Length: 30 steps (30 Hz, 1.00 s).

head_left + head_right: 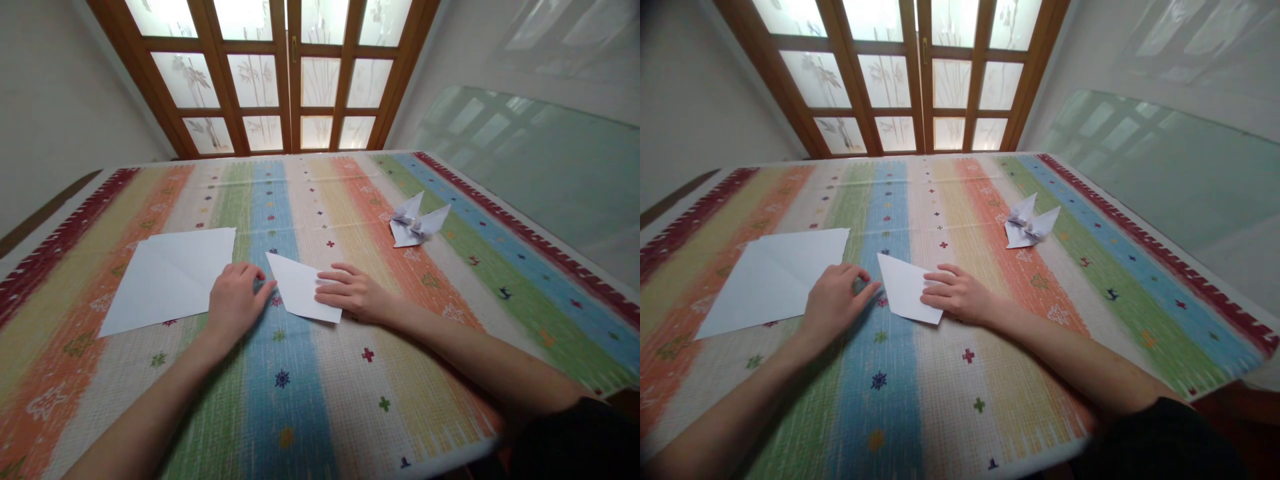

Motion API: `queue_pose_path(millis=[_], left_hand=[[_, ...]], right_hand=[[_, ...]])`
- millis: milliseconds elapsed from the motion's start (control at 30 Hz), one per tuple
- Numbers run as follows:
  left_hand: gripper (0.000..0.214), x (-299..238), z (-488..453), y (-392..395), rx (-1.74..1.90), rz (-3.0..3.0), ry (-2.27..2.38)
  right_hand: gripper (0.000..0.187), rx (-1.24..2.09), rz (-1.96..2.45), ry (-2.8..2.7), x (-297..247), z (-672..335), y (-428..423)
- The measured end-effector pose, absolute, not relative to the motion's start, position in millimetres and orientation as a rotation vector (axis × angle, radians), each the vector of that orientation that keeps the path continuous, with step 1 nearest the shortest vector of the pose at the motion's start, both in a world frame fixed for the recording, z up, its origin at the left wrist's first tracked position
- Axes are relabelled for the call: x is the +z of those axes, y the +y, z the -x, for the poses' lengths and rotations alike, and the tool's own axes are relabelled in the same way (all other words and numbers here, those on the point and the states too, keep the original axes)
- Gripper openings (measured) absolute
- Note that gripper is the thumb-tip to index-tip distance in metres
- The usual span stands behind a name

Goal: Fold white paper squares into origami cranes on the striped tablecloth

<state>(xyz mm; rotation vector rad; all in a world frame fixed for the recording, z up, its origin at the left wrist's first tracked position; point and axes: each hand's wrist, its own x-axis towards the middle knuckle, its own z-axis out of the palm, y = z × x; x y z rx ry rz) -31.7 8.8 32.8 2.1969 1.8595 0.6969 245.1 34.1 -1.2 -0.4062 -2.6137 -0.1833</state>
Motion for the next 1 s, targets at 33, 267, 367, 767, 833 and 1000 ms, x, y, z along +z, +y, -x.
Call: queue_pose_path(millis=[33,267,367,767,833,1000], left_hand=[[0.026,28.5,33.4,8.5,0.693,-2.361,1.785],[0.037,2.3,34.2,8.2,0.395,-2.685,1.243],[0.039,-0.8,34.4,8.3,0.389,-2.656,1.252],[0.039,1.3,41.9,9.1,0.300,-2.633,1.217],[0.039,1.4,42.8,8.4,0.310,-2.624,1.206],[0.038,10.3,32.2,7.8,0.371,-2.619,1.255]], right_hand=[[0.026,-0.128,0.416,-2.656,-3.3,-245.8,34.1],[0.024,0.198,0.669,-2.644,-6.8,-251.5,28.9],[0.017,0.251,0.843,-2.541,-5.2,-253.5,29.3],[0.025,0.263,1.402,-2.287,4.6,-227.2,36.9],[0.026,0.228,1.436,-2.277,4.2,-225.4,36.8],[0.028,0.224,1.461,-2.263,5.0,-223.8,37.1]])
